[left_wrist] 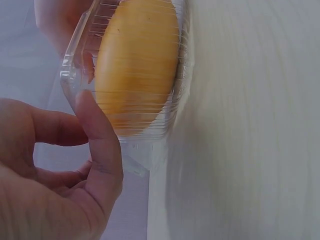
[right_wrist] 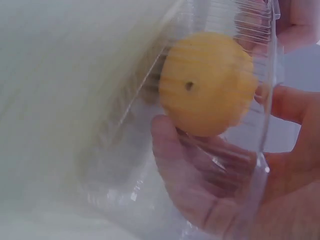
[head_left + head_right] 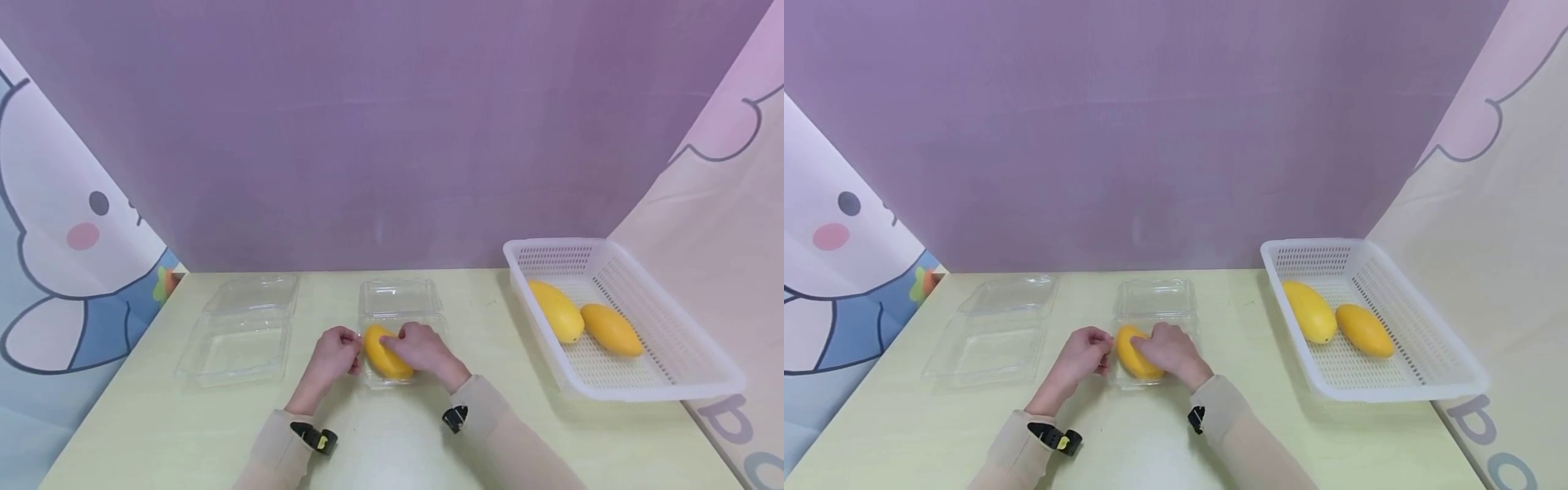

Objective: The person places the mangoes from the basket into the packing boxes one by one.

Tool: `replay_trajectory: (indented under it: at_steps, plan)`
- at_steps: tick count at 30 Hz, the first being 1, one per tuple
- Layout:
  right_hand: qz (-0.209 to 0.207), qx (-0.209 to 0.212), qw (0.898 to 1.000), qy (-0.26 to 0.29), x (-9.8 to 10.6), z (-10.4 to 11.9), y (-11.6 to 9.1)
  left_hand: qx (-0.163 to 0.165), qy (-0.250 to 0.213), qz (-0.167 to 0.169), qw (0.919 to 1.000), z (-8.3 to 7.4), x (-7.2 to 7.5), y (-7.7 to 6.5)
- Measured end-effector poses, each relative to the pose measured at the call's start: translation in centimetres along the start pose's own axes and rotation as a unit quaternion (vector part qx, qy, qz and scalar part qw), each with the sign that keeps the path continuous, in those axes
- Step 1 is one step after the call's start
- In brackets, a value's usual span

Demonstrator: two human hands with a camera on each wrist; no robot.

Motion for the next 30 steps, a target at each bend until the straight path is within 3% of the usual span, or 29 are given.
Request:
replay_trajectory:
  at_steps: [14,30]
  plan:
    - [0.014,0.012,0.994,-0.105,1.5,1.0,-0.9,0.009,0.013,-0.008,0.9998,-0.2,0.1,-0.2]
    - [0.004,0.037,0.97,-0.24,4.2,1.7,-2.8,0.009,0.017,-0.007,0.9998,-0.1,0.1,-0.1]
Point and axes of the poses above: each hand's wrist, its own y-axis towards the middle knuckle, its own x-axis out of the back of the hand, z = x × y, the point moved 1 cm from there along y, towards the middle knuckle, and after that the axes turned 4 degrees about x, right-handed, at the moved point
